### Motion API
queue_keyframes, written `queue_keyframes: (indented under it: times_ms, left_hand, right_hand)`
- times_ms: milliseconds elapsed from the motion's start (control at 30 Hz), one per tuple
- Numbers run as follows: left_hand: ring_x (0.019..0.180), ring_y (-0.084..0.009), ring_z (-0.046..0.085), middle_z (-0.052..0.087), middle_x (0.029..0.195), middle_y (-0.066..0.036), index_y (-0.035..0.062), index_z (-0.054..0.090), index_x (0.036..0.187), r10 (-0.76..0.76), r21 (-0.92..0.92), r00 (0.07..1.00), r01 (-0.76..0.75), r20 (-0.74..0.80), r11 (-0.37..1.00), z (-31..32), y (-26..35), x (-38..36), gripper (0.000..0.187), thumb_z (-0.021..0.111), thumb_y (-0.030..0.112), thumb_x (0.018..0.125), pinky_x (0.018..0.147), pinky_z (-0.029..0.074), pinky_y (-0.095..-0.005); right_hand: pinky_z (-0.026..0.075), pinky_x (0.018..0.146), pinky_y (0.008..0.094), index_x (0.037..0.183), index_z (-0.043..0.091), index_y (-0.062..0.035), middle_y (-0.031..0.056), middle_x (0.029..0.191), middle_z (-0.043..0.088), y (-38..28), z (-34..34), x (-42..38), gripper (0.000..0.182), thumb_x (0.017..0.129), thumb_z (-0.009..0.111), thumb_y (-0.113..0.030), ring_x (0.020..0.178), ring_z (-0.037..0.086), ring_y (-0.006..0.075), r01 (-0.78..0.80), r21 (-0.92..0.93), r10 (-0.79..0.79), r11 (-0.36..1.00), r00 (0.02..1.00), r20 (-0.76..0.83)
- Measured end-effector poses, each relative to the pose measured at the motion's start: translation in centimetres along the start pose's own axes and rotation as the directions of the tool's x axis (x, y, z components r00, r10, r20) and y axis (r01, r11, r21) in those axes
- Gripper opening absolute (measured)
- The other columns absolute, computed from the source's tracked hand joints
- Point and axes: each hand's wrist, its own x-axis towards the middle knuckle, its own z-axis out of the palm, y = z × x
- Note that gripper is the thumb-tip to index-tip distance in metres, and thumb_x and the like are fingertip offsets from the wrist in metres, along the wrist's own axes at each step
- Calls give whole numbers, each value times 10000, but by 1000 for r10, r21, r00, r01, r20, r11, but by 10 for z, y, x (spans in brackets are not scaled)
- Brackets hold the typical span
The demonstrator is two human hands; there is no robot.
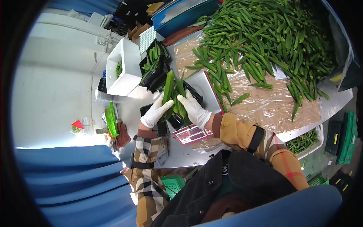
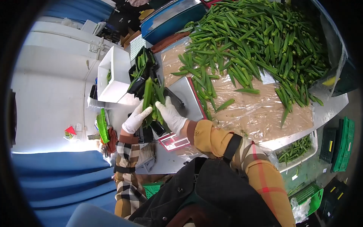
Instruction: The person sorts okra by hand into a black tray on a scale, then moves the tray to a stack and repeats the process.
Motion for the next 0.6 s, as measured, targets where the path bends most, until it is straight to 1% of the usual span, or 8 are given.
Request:
queue_keyframes:
  times_ms: [67,100,133,167,200,267,400,600]
  left_hand:
    - [1360,-179,354,391,1484,-100,-13,240,1525,0,254,1000,-5,22,967,-10,-13,2,659,578,214,1006,1134,285,-300]
    - [1389,-182,325,359,1518,-108,-19,230,1527,9,307,1000,-14,18,952,-24,-48,6,663,576,199,1005,1144,266,-296]
    - [1418,-185,296,327,1552,-115,-25,219,1529,17,356,1000,-20,13,934,-36,-84,9,666,573,183,1005,1154,248,-292]
    - [1434,-236,316,334,1551,-189,-1,255,1526,100,416,995,-88,-7,905,-36,-92,6,641,565,220,1010,1167,245,-317]
    - [1424,-237,334,347,1544,-185,-4,264,1522,117,355,989,-77,-92,932,-33,-94,1,626,561,199,1010,1161,261,-320]
    - [1406,-239,369,373,1530,-178,-10,282,1514,133,225,954,-72,-267,972,-24,-84,-13,596,553,156,1010,1147,293,-328]
    - [1256,-210,531,565,1358,-149,-29,443,1419,281,270,707,-131,-649,954,-25,-98,-56,436,521,111,1014,1084,378,-319]
    - [1283,-285,506,541,1377,-178,49,413,1452,-102,-185,336,-223,-936,957,-12,-170,-111,550,428,421,1046,1072,396,-422]
  right_hand:
    - [412,1020,325,1487,28,149,231,1393,445,-3,-15,-1,853,971,578,-252,1209,498,240,-290,-83,294,953,955,39]
    - [367,1071,315,1474,70,174,254,1431,409,3,-24,-5,824,977,558,-265,1302,429,250,-244,-201,254,949,967,25]
    - [449,897,318,1300,454,-4,50,1115,562,10,-38,-5,364,997,526,-193,1030,534,114,-226,-313,228,922,973,-29]
    - [441,935,311,1285,499,-24,44,1164,564,-39,-25,-37,302,1010,495,-148,1074,540,131,-43,-440,105,897,988,116]
    - [412,1033,330,1320,503,3,82,1334,534,-26,-51,-37,330,1019,482,-130,1214,516,169,-229,-94,230,969,973,-2]
    - [409,1084,379,1407,438,35,147,1436,496,-71,-77,-63,457,1017,519,-188,1313,488,219,-232,-87,235,969,972,30]
    - [439,1056,399,1349,493,38,197,1373,540,-90,-195,-113,438,1008,527,-234,1267,539,288,-184,20,185,983,961,-204]
    - [473,935,341,1331,536,-36,94,1322,583,-92,-294,-213,428,960,605,-240,1150,566,203,-76,140,151,987,717,-680]
